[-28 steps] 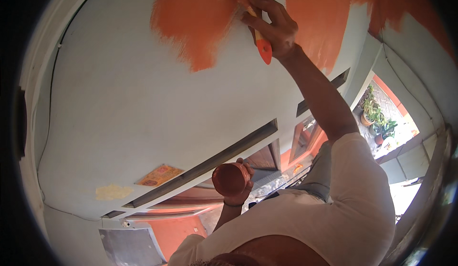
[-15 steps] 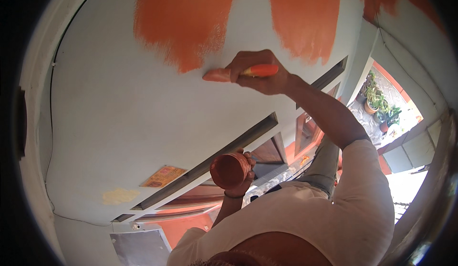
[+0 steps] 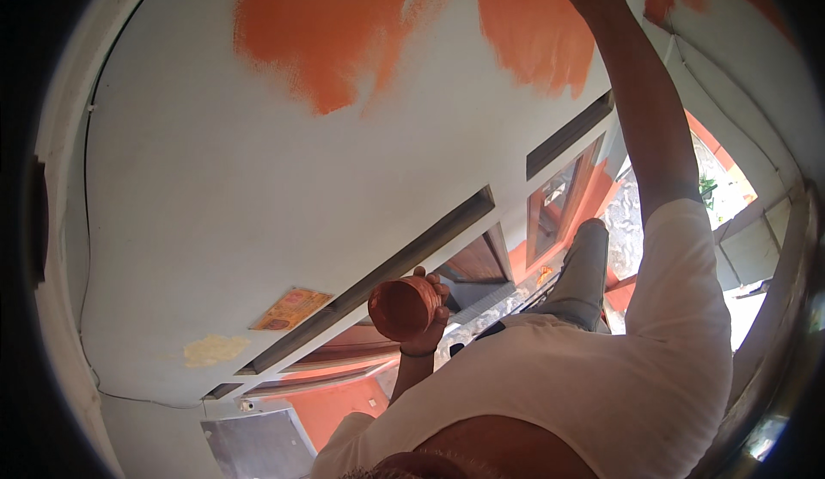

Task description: The person paints a white ceiling with orange paint using a brush and a small container. They repeatedly dip the brush into the container and apply paint in broad strokes across the ceiling surface.

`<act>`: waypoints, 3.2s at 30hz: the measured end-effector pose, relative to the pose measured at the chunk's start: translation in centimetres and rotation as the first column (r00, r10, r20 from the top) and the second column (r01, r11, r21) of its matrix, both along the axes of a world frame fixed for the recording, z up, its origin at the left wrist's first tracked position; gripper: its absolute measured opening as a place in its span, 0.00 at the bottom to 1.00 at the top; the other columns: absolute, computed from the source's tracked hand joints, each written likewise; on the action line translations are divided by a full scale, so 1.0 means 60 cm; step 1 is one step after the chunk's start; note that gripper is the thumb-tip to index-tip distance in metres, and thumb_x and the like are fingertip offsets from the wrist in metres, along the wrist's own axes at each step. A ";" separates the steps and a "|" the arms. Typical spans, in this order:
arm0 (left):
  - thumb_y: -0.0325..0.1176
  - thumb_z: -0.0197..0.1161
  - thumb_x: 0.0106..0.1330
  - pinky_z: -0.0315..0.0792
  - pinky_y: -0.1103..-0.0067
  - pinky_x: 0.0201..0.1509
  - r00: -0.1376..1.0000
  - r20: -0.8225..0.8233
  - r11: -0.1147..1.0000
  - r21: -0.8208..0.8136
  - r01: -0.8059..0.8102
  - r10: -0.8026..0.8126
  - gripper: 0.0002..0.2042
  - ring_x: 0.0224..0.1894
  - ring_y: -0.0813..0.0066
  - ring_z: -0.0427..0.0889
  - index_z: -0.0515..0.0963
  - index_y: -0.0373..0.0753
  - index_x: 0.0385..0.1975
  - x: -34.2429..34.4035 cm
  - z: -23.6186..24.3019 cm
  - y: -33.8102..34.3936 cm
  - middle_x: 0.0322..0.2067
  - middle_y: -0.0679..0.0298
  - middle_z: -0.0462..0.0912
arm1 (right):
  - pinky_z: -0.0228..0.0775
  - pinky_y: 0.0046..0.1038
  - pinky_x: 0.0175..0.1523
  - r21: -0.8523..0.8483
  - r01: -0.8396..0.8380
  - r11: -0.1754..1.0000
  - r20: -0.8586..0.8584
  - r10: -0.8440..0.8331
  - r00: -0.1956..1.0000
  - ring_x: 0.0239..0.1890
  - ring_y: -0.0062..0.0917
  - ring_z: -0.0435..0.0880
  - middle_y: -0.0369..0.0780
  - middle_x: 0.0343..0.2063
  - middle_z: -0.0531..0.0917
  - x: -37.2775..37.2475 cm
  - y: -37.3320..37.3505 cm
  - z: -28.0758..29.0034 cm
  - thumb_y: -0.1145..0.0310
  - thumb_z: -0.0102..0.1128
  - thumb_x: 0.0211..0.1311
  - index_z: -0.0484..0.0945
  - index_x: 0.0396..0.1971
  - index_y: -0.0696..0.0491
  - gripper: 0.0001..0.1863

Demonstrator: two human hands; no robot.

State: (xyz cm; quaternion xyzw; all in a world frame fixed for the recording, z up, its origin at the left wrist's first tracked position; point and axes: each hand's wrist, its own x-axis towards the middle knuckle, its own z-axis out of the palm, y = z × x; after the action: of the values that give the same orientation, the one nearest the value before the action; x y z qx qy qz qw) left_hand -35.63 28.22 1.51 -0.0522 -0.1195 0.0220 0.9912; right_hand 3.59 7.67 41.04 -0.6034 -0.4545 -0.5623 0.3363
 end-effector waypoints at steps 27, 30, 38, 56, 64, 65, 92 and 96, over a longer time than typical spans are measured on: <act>0.54 0.66 0.73 0.84 0.56 0.59 0.999 -0.043 0.996 0.093 0.011 -0.007 0.35 0.68 0.55 0.70 0.67 0.39 0.73 0.004 0.020 -0.016 0.65 0.52 0.71 | 0.83 0.34 0.39 0.226 -0.690 0.688 -0.009 0.709 0.705 0.40 0.29 0.89 0.37 0.35 0.88 -0.076 0.148 -0.130 0.79 0.72 0.57 0.86 0.32 0.49 0.07; 0.58 0.69 0.69 0.83 0.54 0.59 1.000 -0.008 0.998 0.068 -0.001 0.002 0.39 0.69 0.54 0.69 0.65 0.39 0.72 0.007 0.012 -0.012 0.64 0.51 0.70 | 0.81 0.29 0.41 0.574 -0.465 0.675 -0.256 0.687 0.680 0.37 0.27 0.88 0.38 0.34 0.88 0.048 0.059 -0.100 0.79 0.71 0.60 0.85 0.33 0.52 0.05; 0.58 0.69 0.70 0.83 0.55 0.59 0.998 -0.056 0.999 0.046 -0.005 0.008 0.39 0.68 0.54 0.70 0.66 0.38 0.72 -0.013 0.000 -0.006 0.65 0.50 0.71 | 0.83 0.29 0.36 0.264 -0.186 0.946 0.116 0.161 0.980 0.37 0.29 0.89 0.38 0.38 0.89 -0.117 0.217 -0.126 0.79 0.73 0.45 0.86 0.32 0.48 0.12; 0.56 0.66 0.73 0.83 0.55 0.61 0.997 -0.080 0.995 0.100 0.002 0.006 0.38 0.69 0.52 0.70 0.65 0.38 0.74 -0.009 0.007 -0.004 0.65 0.51 0.71 | 0.80 0.31 0.34 0.292 -0.036 0.956 0.110 0.004 0.994 0.36 0.29 0.86 0.35 0.36 0.84 -0.065 0.182 -0.162 0.75 0.69 0.47 0.84 0.32 0.44 0.12; 0.48 0.66 0.74 0.85 0.61 0.56 0.993 -0.103 0.982 0.176 0.068 -0.050 0.30 0.66 0.59 0.73 0.72 0.40 0.70 0.026 0.060 -0.025 0.63 0.55 0.73 | 0.81 0.28 0.52 0.646 -0.559 0.520 -0.316 0.849 0.424 0.49 0.26 0.87 0.41 0.45 0.87 -0.006 0.108 -0.237 0.85 0.67 0.63 0.85 0.39 0.58 0.08; 0.48 0.66 0.74 0.85 0.61 0.56 0.993 -0.113 0.983 0.169 0.066 -0.047 0.30 0.66 0.59 0.73 0.72 0.40 0.70 0.022 0.059 -0.024 0.62 0.55 0.74 | 0.81 0.26 0.52 0.637 -0.482 0.601 -0.318 0.775 0.547 0.47 0.25 0.87 0.39 0.44 0.87 0.033 0.076 -0.242 0.84 0.67 0.63 0.84 0.39 0.57 0.07; 0.49 0.65 0.75 0.86 0.60 0.56 0.988 -0.120 0.982 0.147 0.116 -0.098 0.31 0.67 0.59 0.71 0.70 0.39 0.71 0.040 0.050 -0.048 0.62 0.56 0.72 | 0.84 0.26 0.54 0.472 -0.418 0.776 -0.141 0.535 0.833 0.48 0.26 0.89 0.39 0.50 0.88 0.103 0.069 -0.250 0.83 0.69 0.64 0.87 0.43 0.57 0.09; 0.49 0.66 0.74 0.86 0.60 0.56 0.984 -0.149 0.981 0.151 0.121 -0.098 0.30 0.67 0.59 0.71 0.71 0.40 0.71 0.039 0.049 -0.039 0.62 0.56 0.72 | 0.85 0.27 0.51 0.526 -0.255 0.811 -0.242 0.430 0.870 0.45 0.27 0.90 0.40 0.48 0.88 0.138 0.026 -0.248 0.79 0.71 0.65 0.86 0.41 0.55 0.07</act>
State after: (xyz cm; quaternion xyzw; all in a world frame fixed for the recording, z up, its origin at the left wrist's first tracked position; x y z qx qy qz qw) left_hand -33.28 25.85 4.43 0.0225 -0.0475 -0.0387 0.9979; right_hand 11.85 9.22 26.17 -0.4979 -0.3371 -0.4689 0.6470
